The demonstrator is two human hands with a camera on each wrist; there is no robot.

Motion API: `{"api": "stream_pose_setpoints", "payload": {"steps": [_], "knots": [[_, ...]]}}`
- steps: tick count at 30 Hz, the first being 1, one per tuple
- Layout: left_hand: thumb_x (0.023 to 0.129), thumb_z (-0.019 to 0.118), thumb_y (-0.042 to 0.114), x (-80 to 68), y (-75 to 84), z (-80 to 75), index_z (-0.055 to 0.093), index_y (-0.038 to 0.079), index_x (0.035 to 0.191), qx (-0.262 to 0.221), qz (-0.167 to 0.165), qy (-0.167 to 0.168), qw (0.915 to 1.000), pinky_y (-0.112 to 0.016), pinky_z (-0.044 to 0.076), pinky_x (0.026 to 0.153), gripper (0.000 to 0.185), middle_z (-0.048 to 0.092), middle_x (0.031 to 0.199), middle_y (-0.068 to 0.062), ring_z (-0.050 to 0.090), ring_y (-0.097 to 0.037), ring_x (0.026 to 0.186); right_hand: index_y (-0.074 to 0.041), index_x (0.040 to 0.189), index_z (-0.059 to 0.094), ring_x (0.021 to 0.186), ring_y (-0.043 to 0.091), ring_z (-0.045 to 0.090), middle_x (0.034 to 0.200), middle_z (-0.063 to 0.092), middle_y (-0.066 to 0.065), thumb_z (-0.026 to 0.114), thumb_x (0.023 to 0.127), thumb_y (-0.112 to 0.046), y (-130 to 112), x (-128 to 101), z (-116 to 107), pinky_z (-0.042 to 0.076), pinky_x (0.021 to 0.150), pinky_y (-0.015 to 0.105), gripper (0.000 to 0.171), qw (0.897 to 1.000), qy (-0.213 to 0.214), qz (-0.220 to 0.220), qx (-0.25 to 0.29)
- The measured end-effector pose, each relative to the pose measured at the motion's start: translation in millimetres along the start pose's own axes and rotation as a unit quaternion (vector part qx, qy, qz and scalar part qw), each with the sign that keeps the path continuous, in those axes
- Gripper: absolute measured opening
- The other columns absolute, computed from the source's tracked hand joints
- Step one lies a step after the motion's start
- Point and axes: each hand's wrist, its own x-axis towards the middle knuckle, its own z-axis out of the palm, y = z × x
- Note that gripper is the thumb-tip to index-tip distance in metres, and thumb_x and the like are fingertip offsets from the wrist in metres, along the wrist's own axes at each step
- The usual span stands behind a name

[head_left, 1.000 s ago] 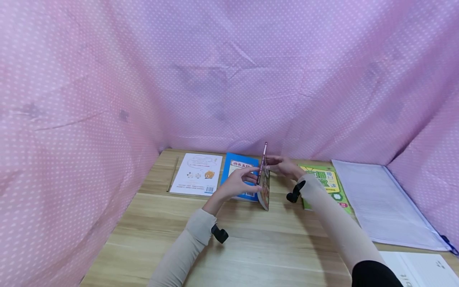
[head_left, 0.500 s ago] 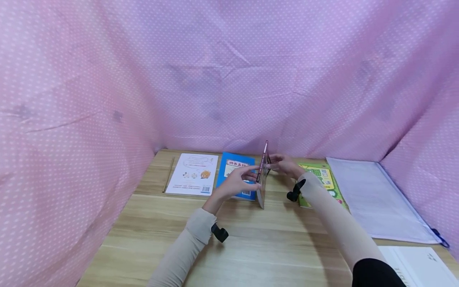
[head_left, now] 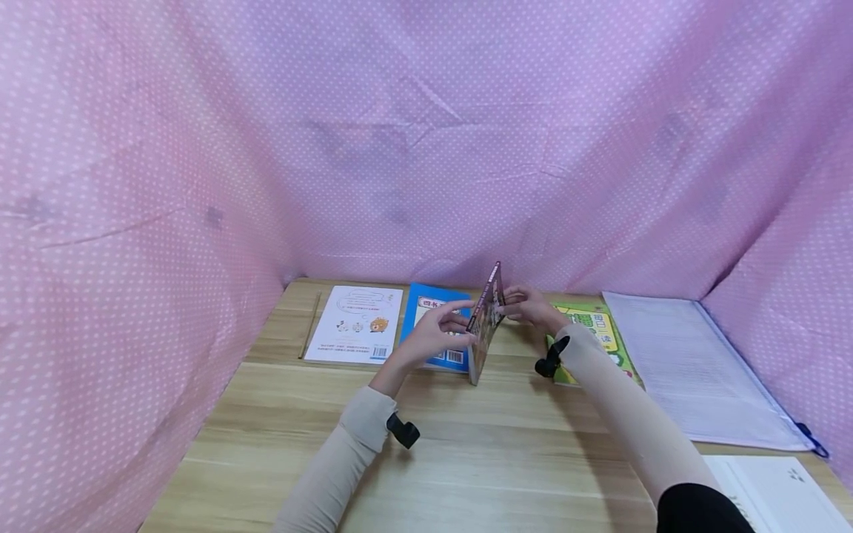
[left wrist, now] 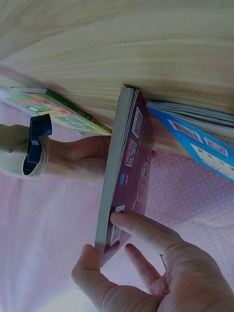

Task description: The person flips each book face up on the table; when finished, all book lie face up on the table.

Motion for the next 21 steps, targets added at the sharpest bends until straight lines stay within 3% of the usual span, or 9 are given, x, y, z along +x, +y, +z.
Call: {"api": "stream_pose_setpoints", "payload": {"steps": [6, 11, 21], "knots": [[0.093, 0.074, 0.012, -3.2, -3.6, -3.0, 0.049, 0.019, 0.151, -0.015, 0.004, 0.016, 0.9998, -0.034, 0.058, 0.092, 0.064, 0.058, 0.133, -0.017, 0.062, -0.025, 0.117, 0.005, 0.14, 0.048, 0.115, 0.024, 0.062, 0.143, 0.053, 0.029, 0.07, 0.089, 0.006, 1.4, 2.7, 4.1, 0.055, 0.101, 0.037, 0.056, 0.999, -0.014, -0.024, -0.028], [0.093, 0.073, 0.009, -4.9, -6.5, -5.4, 0.05, 0.02, 0.15, -0.035, -0.001, 0.032, 0.9989, -0.035, 0.06, 0.091, 0.063, 0.059, 0.134, -0.018, 0.063, -0.025, 0.116, 0.004, 0.143, 0.048, 0.129, 0.039, 0.056, 0.143, 0.054, 0.03, 0.072, 0.087, 0.008, 5.0, 5.4, 6.0, 0.051, 0.107, 0.042, 0.061, 0.997, -0.03, -0.046, -0.046], [0.093, 0.067, -0.001, -7.0, -17.2, -11.9, 0.048, 0.012, 0.151, -0.078, -0.017, 0.056, 0.9952, -0.037, 0.062, 0.086, 0.062, 0.059, 0.129, -0.023, 0.065, -0.019, 0.104, 0.001, 0.146, 0.048, 0.133, 0.041, 0.052, 0.144, 0.054, 0.028, 0.073, 0.085, 0.007, 8.6, 6.8, 10.7, 0.041, 0.115, 0.051, 0.066, 0.995, -0.036, -0.06, -0.075]]}}
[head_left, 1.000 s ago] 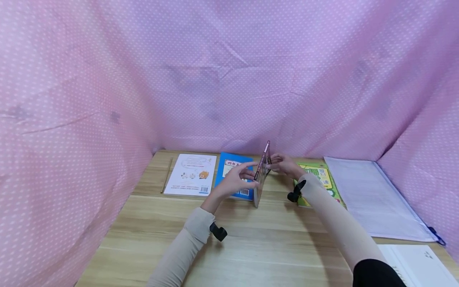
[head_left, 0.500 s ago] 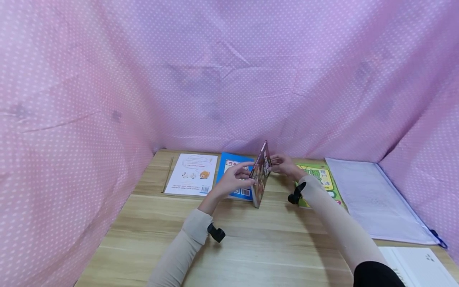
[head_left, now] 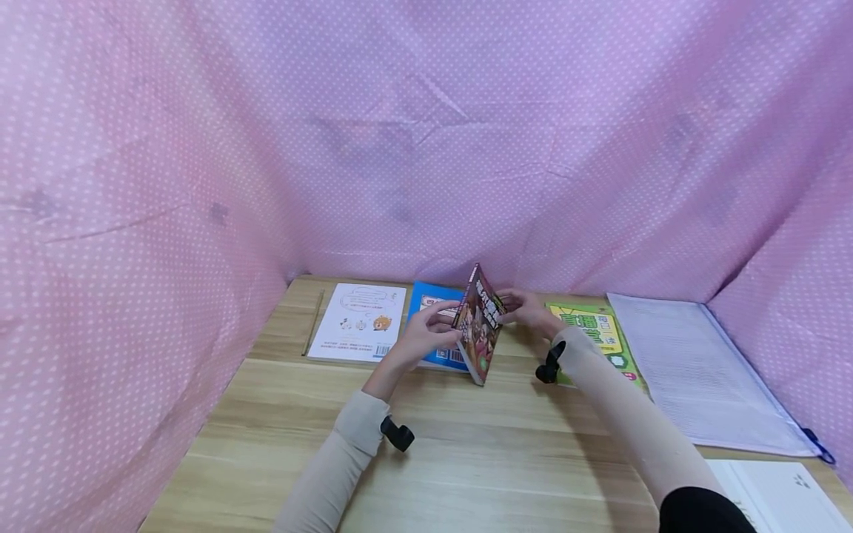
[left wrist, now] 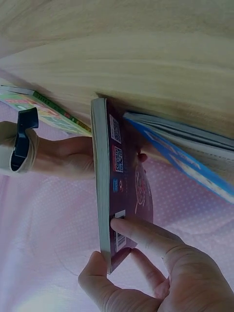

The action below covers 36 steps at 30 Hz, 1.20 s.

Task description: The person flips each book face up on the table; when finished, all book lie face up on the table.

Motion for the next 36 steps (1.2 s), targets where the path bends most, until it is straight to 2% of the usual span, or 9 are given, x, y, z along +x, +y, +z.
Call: {"api": "stream_pose_setpoints", "payload": {"steps": [9, 15, 20, 28, 36], "knots": [[0.09, 0.072, -0.001, 0.1, -5.9, -4.5, 0.05, 0.014, 0.15, 0.019, -0.003, 0.005, 0.9998, -0.03, 0.059, 0.087, 0.065, 0.059, 0.131, -0.02, 0.064, -0.021, 0.108, -0.002, 0.149, 0.047, 0.129, 0.042, 0.054, 0.141, 0.055, 0.028, 0.075, 0.084, 0.005, -5.0, -3.6, 1.0, 0.053, 0.101, 0.04, 0.071, 0.999, 0.013, 0.013, -0.036], [0.089, 0.073, -0.003, -0.2, -6.7, -4.0, 0.048, 0.014, 0.15, 0.029, -0.007, 0.004, 0.9995, -0.03, 0.057, 0.089, 0.068, 0.056, 0.136, -0.019, 0.062, -0.025, 0.115, -0.005, 0.147, 0.049, 0.126, 0.041, 0.055, 0.138, 0.057, 0.027, 0.076, 0.083, 0.003, -3.8, -4.6, -3.7, 0.052, 0.103, 0.046, 0.069, 0.997, 0.015, 0.015, -0.071], [0.087, 0.076, -0.004, -0.6, -8.3, -3.0, 0.049, 0.016, 0.15, 0.037, -0.018, 0.011, 0.9991, -0.034, 0.058, 0.094, 0.072, 0.056, 0.137, -0.018, 0.062, -0.028, 0.119, -0.001, 0.145, 0.05, 0.117, 0.04, 0.059, 0.132, 0.059, 0.031, 0.075, 0.084, 0.006, -4.8, -6.6, -8.0, 0.056, 0.094, 0.04, 0.067, 0.997, 0.013, 0.001, -0.076], [0.086, 0.079, -0.001, 0.8, -17.4, 1.2, 0.052, 0.015, 0.148, 0.059, -0.03, 0.02, 0.9976, -0.034, 0.058, 0.091, 0.07, 0.061, 0.131, -0.017, 0.065, -0.026, 0.114, -0.001, 0.149, 0.047, 0.128, 0.047, 0.051, 0.142, 0.05, 0.033, 0.074, 0.086, 0.005, -7.0, -17.2, -18.3, 0.05, 0.105, 0.052, 0.068, 0.994, 0.009, 0.003, -0.107], [0.083, 0.082, 0.001, 3.2, -23.8, 12.5, 0.054, 0.013, 0.144, 0.07, -0.051, 0.02, 0.996, -0.035, 0.059, 0.09, 0.068, 0.064, 0.129, -0.016, 0.064, -0.028, 0.116, -0.004, 0.145, 0.053, 0.123, 0.043, 0.054, 0.138, 0.055, 0.031, 0.077, 0.084, 0.002, -1.1, -20.6, -31.8, 0.053, 0.099, 0.046, 0.066, 0.99, 0.012, 0.007, -0.138]]}}
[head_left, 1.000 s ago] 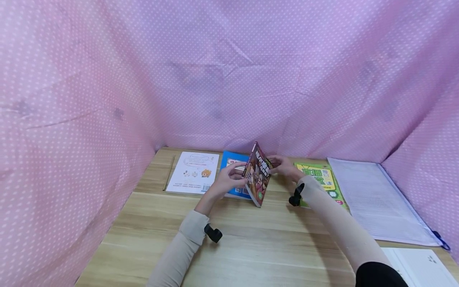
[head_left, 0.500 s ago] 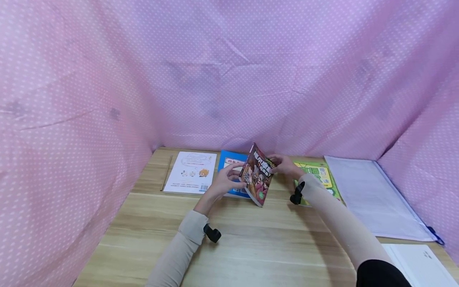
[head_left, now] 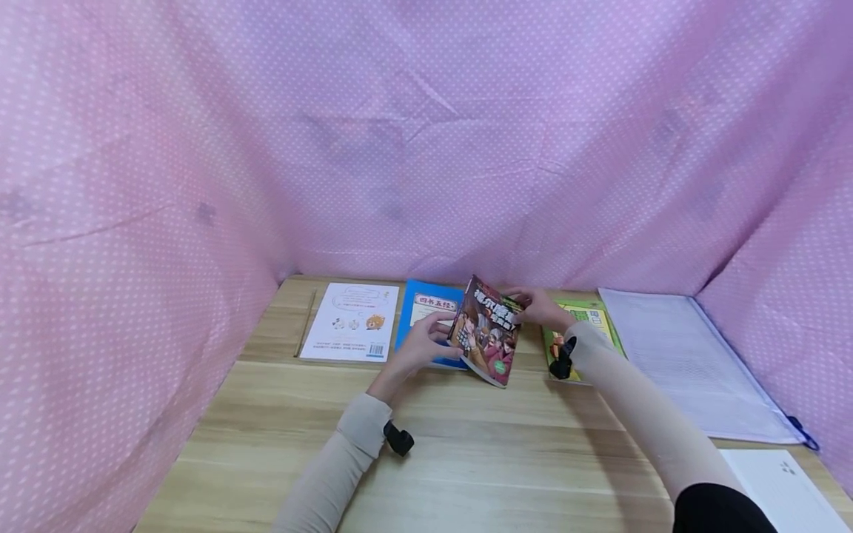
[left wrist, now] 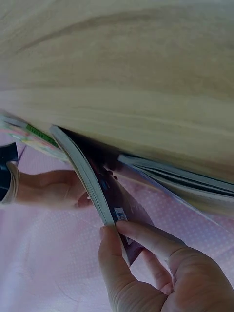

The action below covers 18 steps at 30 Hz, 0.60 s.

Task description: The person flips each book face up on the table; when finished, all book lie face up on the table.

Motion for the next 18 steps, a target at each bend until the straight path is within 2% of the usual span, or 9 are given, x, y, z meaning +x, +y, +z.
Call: {"api": "stream_pose_setpoints", "payload": {"steps": [6, 13, 18], "knots": [[0.079, 0.087, 0.006, 2.7, -3.3, 10.2, 0.056, 0.01, 0.137, 0.023, -0.021, 0.014, 0.9994, -0.038, 0.057, 0.094, 0.066, 0.065, 0.125, -0.013, 0.064, -0.028, 0.117, -0.002, 0.144, 0.054, 0.127, 0.045, 0.052, 0.14, 0.053, 0.032, 0.076, 0.084, 0.002, 3.7, -0.7, -6.0, 0.05, 0.105, 0.053, 0.064, 1.0, -0.003, 0.01, -0.001], [0.075, 0.09, 0.008, 5.9, -6.9, 18.0, 0.057, 0.005, 0.131, 0.041, -0.045, 0.023, 0.9979, -0.041, 0.056, 0.099, 0.065, 0.065, 0.125, -0.014, 0.065, -0.029, 0.117, 0.002, 0.141, 0.055, 0.128, 0.044, 0.051, 0.141, 0.053, 0.031, 0.074, 0.085, 0.004, 11.5, 3.1, -10.8, 0.05, 0.106, 0.052, 0.06, 1.0, -0.016, 0.013, 0.004], [0.075, 0.09, 0.007, 6.3, -7.7, 21.5, 0.058, 0.002, 0.127, 0.039, -0.043, 0.014, 0.9982, -0.04, 0.057, 0.096, 0.061, 0.068, 0.12, -0.015, 0.067, -0.026, 0.11, 0.002, 0.141, 0.056, 0.129, 0.043, 0.052, 0.143, 0.054, 0.029, 0.072, 0.088, 0.004, 13.4, 3.6, -13.7, 0.051, 0.105, 0.05, 0.055, 1.0, -0.022, 0.015, -0.001]]}}
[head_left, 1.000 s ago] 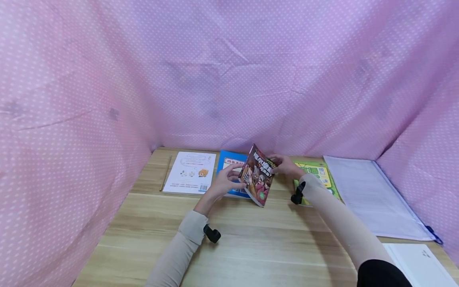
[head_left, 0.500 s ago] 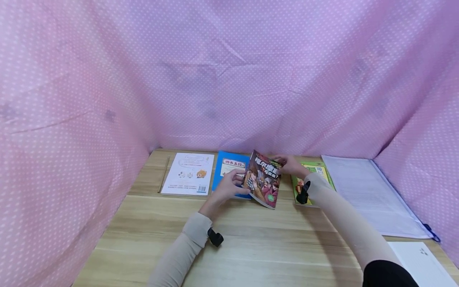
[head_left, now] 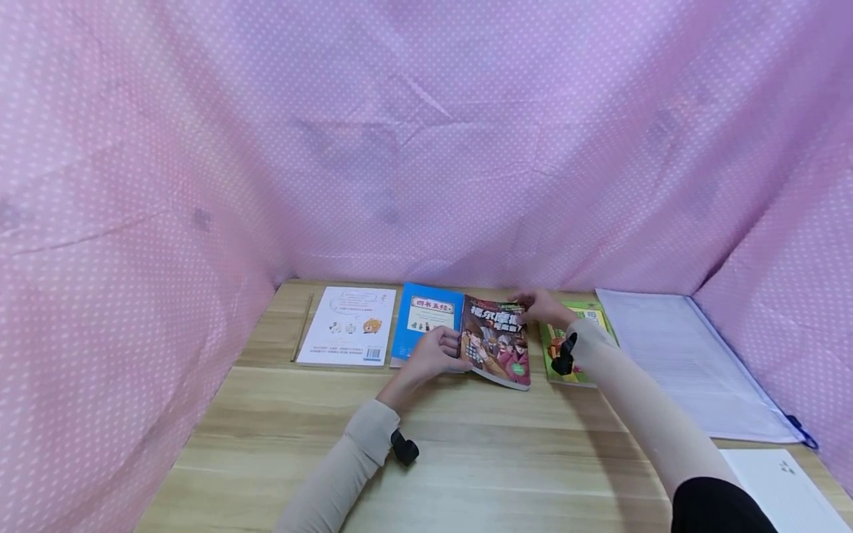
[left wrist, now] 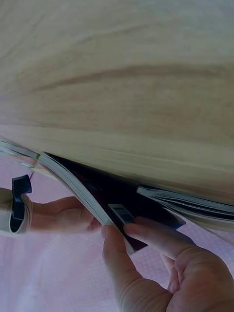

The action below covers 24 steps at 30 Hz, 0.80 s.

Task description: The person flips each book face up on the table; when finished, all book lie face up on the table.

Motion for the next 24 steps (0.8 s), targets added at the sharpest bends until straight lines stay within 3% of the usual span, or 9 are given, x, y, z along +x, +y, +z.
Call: {"api": "stream_pose_setpoints", "payload": {"steps": [4, 10, 13, 16, 24], "knots": [[0.075, 0.09, 0.007, 0.5, -0.9, 1.9, 0.059, 0.001, 0.126, -0.003, -0.002, -0.012, 0.9999, -0.038, 0.057, 0.095, 0.06, 0.069, 0.116, -0.014, 0.069, -0.023, 0.103, 0.003, 0.142, 0.055, 0.126, 0.04, 0.055, 0.143, 0.055, 0.027, 0.07, 0.09, 0.003, -1.2, -0.1, -1.3, 0.053, 0.103, 0.047, 0.054, 1.0, -0.002, 0.008, -0.004], [0.077, 0.089, 0.01, -0.1, -2.3, 5.9, 0.058, 0.002, 0.129, -0.004, -0.016, -0.027, 0.9995, -0.039, 0.056, 0.097, 0.061, 0.068, 0.119, -0.014, 0.068, -0.024, 0.107, 0.003, 0.141, 0.056, 0.103, 0.026, 0.059, 0.134, 0.06, 0.027, 0.071, 0.091, 0.002, -0.3, 0.3, -3.6, 0.055, 0.081, 0.031, 0.053, 1.0, 0.001, 0.024, -0.007], [0.078, 0.088, 0.007, -1.0, -2.5, 9.1, 0.057, 0.001, 0.13, -0.013, -0.023, -0.03, 0.9992, -0.039, 0.057, 0.097, 0.061, 0.067, 0.121, -0.015, 0.068, -0.026, 0.109, 0.002, 0.142, 0.056, 0.094, 0.023, 0.059, 0.132, 0.061, 0.027, 0.07, 0.091, 0.002, -1.1, -1.5, -4.6, 0.054, 0.076, 0.029, 0.053, 1.0, 0.002, 0.028, -0.004], [0.077, 0.088, 0.005, -1.2, -2.4, 11.9, 0.056, 0.0, 0.131, -0.02, -0.027, -0.031, 0.999, -0.039, 0.057, 0.098, 0.062, 0.066, 0.122, -0.016, 0.067, -0.027, 0.111, 0.001, 0.142, 0.056, 0.097, 0.026, 0.058, 0.135, 0.06, 0.027, 0.069, 0.092, 0.003, -2.9, -3.1, -4.7, 0.054, 0.079, 0.031, 0.052, 1.0, 0.005, 0.029, -0.008], [0.076, 0.088, 0.004, 1.9, -4.9, 15.1, 0.058, 0.001, 0.128, -0.006, -0.032, -0.025, 0.9992, -0.04, 0.057, 0.096, 0.06, 0.066, 0.12, -0.015, 0.066, -0.027, 0.109, 0.0, 0.142, 0.057, 0.119, 0.036, 0.057, 0.138, 0.058, 0.027, 0.07, 0.091, 0.002, -1.8, -2.5, -7.5, 0.053, 0.101, 0.046, 0.052, 0.999, 0.009, 0.026, -0.025]]}}
